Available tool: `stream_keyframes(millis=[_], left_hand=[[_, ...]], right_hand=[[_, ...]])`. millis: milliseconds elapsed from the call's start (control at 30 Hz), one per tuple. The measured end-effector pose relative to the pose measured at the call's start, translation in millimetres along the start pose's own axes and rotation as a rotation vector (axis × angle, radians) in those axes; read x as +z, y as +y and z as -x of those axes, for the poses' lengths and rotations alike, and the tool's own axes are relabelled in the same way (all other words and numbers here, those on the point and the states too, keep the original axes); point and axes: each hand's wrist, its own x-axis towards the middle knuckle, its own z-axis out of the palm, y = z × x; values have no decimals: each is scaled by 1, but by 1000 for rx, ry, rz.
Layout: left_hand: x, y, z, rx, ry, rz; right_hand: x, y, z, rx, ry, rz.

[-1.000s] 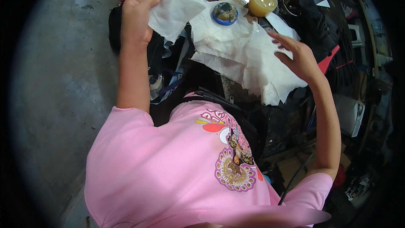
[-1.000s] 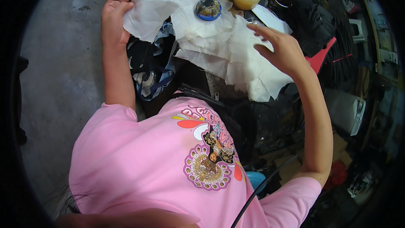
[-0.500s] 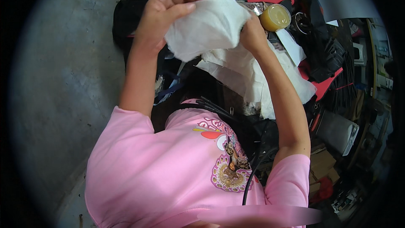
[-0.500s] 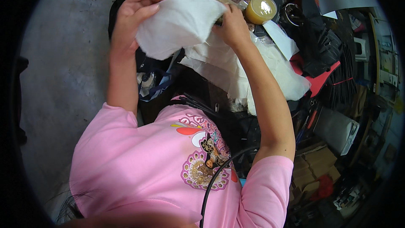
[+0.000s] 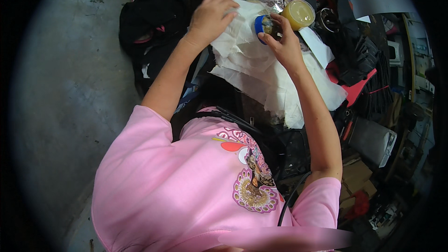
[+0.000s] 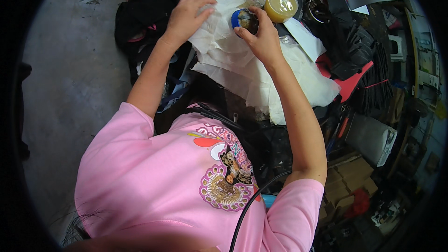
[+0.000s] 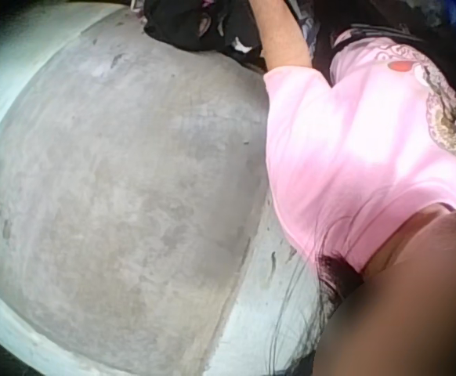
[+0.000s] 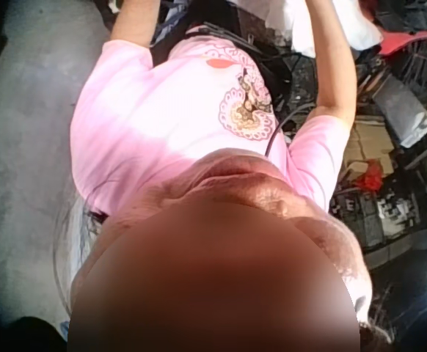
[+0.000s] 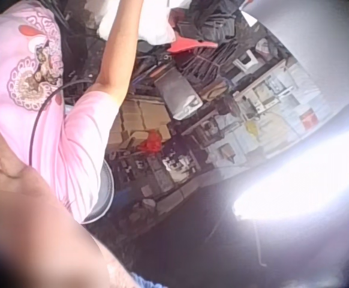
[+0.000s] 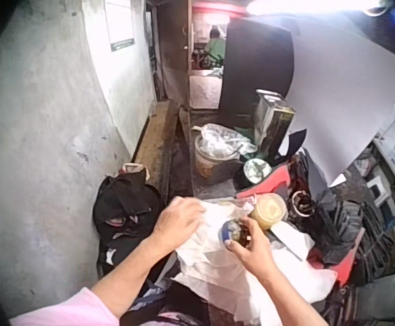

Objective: The person folds a stack of white fabric sheets on a cluttered workbench. They repeatedly smooth, align, and restack the sheets by hand, occasionally moving a small container and a pair of scissors aside to access the fabric.

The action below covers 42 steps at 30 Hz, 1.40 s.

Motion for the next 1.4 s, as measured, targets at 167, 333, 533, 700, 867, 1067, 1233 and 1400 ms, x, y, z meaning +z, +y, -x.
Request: stream_keyframes(millis=[167,333,533,700,867,1067,1233,1400], left_hand=[[7,4,13,-63,-285,43],[16,0,20,-71,-224,51],[13,4,19,-160,-286,62],[11,-4,19,-121,-315,151],[10,-10,11,-181,-279,436],[-19,34,4,-5,226,229],[-6,107,13,279,-101,257],[17,156,30,191,-537,81]], right_hand=[[-5,-5,0,3,96,-206],[-7,-26,-8,-221,315,-81],[9,-27,-15,-318,34,777],[2,-24,9,-151,-143,708],[-61,-22,50,-236,-207,653],[-164,11,133,80,92,428],[-175,48,201,338,274,10],[-142,52,244,417,216,0]])
